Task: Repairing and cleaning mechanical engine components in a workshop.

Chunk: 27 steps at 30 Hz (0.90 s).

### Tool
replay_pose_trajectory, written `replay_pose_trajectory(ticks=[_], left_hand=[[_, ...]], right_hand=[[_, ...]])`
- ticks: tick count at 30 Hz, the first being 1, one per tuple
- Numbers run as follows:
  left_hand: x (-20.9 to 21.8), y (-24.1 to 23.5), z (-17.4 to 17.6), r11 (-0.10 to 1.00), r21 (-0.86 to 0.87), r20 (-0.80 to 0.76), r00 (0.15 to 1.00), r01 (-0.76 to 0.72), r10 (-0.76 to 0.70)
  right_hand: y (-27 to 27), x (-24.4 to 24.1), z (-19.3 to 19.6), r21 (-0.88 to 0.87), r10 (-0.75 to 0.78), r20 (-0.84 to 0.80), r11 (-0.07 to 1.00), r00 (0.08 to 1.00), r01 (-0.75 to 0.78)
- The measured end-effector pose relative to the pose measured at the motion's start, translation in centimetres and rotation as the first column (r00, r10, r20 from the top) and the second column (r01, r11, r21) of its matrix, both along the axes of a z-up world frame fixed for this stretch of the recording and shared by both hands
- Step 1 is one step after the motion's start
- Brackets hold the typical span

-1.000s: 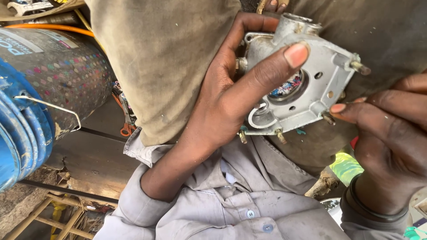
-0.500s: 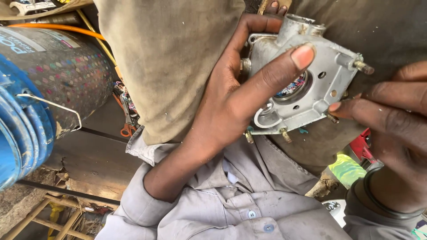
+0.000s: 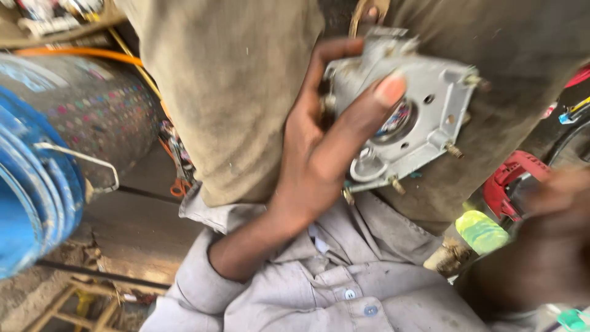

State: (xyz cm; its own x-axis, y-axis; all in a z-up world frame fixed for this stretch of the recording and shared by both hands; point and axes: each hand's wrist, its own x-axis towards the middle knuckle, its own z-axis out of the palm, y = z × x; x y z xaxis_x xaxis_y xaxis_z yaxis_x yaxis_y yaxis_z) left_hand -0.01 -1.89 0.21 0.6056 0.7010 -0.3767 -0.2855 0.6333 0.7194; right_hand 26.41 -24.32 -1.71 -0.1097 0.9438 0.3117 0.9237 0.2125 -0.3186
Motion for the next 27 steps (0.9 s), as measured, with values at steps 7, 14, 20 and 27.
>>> replay_pose_trajectory(ticks=[7,14,20,27], left_hand=[[-0.4,-1.0,0.1,0.997,-0.055,-0.055,0.998,-0.047,0.044],[-0.5,-0.6,-0.7,0.995,-0.062,-0.035,0.997,-0.073,0.071],[-0.8,-0.4,-0.4,0.998,-0.05,-0.056,0.998,-0.038,0.035],[-0.3,-0.1,-0.5,0.996,-0.084,-0.036,0.999,-0.037,0.034]], right_hand=[[4.2,-14.0,1.7,0.125,-0.433,-0.11,0.887,0.895,0.444],[5.6,-14.0,1.9,0.185,-0.412,-0.06,0.891,0.909,0.416],[6.2,-15.1,3.4,-0.002,-0.607,-0.144,0.79,0.782,0.613],[6.2,-15.2,2.4,-0.006,-0.649,-0.182,0.752,0.739,0.659]])
